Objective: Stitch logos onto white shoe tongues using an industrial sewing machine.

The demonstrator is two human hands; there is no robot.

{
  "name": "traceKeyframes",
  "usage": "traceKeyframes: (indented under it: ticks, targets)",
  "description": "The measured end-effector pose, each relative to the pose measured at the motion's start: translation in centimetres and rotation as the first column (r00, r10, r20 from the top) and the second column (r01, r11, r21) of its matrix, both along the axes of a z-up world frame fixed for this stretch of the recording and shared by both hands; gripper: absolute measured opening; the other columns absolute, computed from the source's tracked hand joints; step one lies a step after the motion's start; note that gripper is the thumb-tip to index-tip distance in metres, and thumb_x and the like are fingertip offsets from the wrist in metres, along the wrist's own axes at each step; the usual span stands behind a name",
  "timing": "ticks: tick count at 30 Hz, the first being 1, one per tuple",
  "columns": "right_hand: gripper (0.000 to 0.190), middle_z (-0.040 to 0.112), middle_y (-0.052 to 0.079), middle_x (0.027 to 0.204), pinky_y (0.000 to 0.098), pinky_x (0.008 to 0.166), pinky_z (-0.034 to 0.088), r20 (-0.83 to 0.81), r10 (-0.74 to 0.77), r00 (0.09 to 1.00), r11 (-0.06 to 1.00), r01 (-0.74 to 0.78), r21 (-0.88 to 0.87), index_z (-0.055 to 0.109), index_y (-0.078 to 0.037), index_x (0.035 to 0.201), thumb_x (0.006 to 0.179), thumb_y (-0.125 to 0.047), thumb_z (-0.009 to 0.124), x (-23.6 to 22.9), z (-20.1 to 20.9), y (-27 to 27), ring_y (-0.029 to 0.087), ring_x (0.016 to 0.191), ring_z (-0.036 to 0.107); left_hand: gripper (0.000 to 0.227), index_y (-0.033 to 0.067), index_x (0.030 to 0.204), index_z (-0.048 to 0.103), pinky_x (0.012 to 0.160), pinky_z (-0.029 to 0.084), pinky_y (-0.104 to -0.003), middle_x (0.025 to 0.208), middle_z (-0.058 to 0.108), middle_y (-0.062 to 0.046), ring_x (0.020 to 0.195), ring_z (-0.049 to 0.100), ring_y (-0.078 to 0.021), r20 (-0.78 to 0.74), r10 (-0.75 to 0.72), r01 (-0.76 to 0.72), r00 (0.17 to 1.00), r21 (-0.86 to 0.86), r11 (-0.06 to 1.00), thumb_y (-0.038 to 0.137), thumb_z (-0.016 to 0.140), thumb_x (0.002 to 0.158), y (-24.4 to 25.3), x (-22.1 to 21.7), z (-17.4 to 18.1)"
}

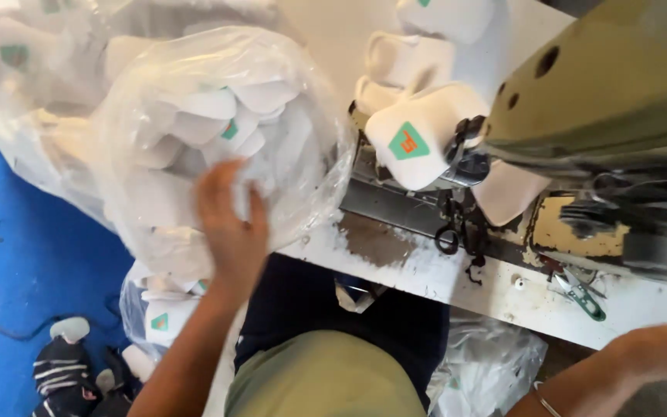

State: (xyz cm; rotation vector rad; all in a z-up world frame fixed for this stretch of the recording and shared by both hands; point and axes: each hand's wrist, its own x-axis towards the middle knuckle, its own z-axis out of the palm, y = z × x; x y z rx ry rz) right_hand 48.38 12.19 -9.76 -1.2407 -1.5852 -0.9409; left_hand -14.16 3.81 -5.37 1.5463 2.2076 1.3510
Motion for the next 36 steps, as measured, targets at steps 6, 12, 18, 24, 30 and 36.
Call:
traceKeyframes:
  ticks: [6, 12, 18, 24, 30, 36]
  targets:
    - [0.028, 0.064, 0.018, 0.126, 0.0326, 0.094, 0.061, -0.412, 0.309, 0.857, 0.868, -0.431, -0.246, 0.052, 0.002, 0.14, 0.117, 0.002, 0.069, -15.9, 3.9, -1.8, 0.022, 0.11, 0.065, 0.07, -0.0153, 0.151, 0.034, 0.117, 0.023, -0.061, 0.149, 0.031, -0.046, 0.139, 0.027, -0.0596, -0.391, 0.216, -0.315, 0.895, -0.211, 0.925, 0.015, 0.065, 0.096, -5.0, -6.3, -5.5]
    - [0.018, 0.074, 0.007, 0.11, 0.0346, 0.097, 0.055, -0.611, 0.135, 0.78, 0.312, -0.619, -0.721, 0.069, -0.01, 0.11, 0.095, -0.017, 0.075, -34.7, 9.4, -8.8, 0.02, 0.106, 0.071, 0.062, -0.0145, 0.152, 0.035, 0.119, 0.031, -0.054, 0.147, 0.044, -0.039, 0.137, 0.04, -0.0532, -0.283, 0.107, -0.203, 0.953, -0.337, 0.919, 0.006, 0.055, 0.098, -4.5, -6.4, -2.1]
    - [0.043, 0.069, 0.004, 0.126, 0.0323, 0.095, 0.052, -0.775, -0.214, 0.594, -0.318, -0.793, -0.52, 0.061, -0.009, 0.132, 0.096, -0.034, 0.063, -38.8, 8.0, -11.4, 0.018, 0.116, 0.066, 0.042, -0.0028, 0.147, 0.047, 0.107, 0.045, -0.036, 0.134, 0.059, -0.017, 0.121, 0.056, -0.0264, 0.476, -0.001, -0.023, 0.88, 0.045, 0.999, 0.006, 0.053, 0.107, -7.0, 3.0, 5.1]
    - [0.05, 0.067, 0.011, 0.127, 0.0374, 0.1, 0.052, -0.759, -0.641, -0.116, 0.01, -0.99, 0.142, 0.053, 0.0, 0.138, 0.103, -0.034, 0.054, -38.1, 9.1, -11.0, 0.02, 0.117, 0.064, 0.044, -0.0045, 0.141, 0.051, 0.099, 0.046, -0.03, 0.124, 0.061, -0.011, 0.114, 0.058, -0.0158, 0.928, -0.24, 0.218, 0.285, 0.181, 0.959, 0.006, 0.063, 0.101, -9.6, 9.9, 2.5]
    - [0.043, 0.073, 0.009, 0.114, 0.0307, 0.091, 0.054, -0.845, -0.529, 0.083, -0.058, -0.996, -0.062, 0.062, 0.002, 0.131, 0.103, -0.03, 0.059, -33.9, 9.9, -10.3, 0.015, 0.102, 0.067, 0.065, 0.008, 0.154, 0.031, 0.104, 0.047, -0.031, 0.133, 0.059, -0.008, 0.121, 0.058, -0.0145, 0.917, -0.381, 0.438, 0.114, 0.298, 0.848, 0.008, 0.063, 0.098, -8.4, 9.3, 4.9]
    - [0.03, 0.073, 0.006, 0.106, 0.0262, 0.087, 0.053, -0.909, -0.386, 0.159, -0.145, -0.983, -0.11, 0.07, 0.004, 0.12, 0.103, -0.021, 0.065, -31.6, 8.6, -11.0, 0.01, 0.096, 0.064, 0.038, 0.0111, 0.14, 0.064, 0.098, 0.052, -0.032, 0.127, 0.071, -0.012, 0.113, 0.068, -0.0189, 0.689, -0.628, 0.754, 0.363, 0.179, 0.632, 0.004, 0.064, 0.102, -5.9, 9.4, 6.8]
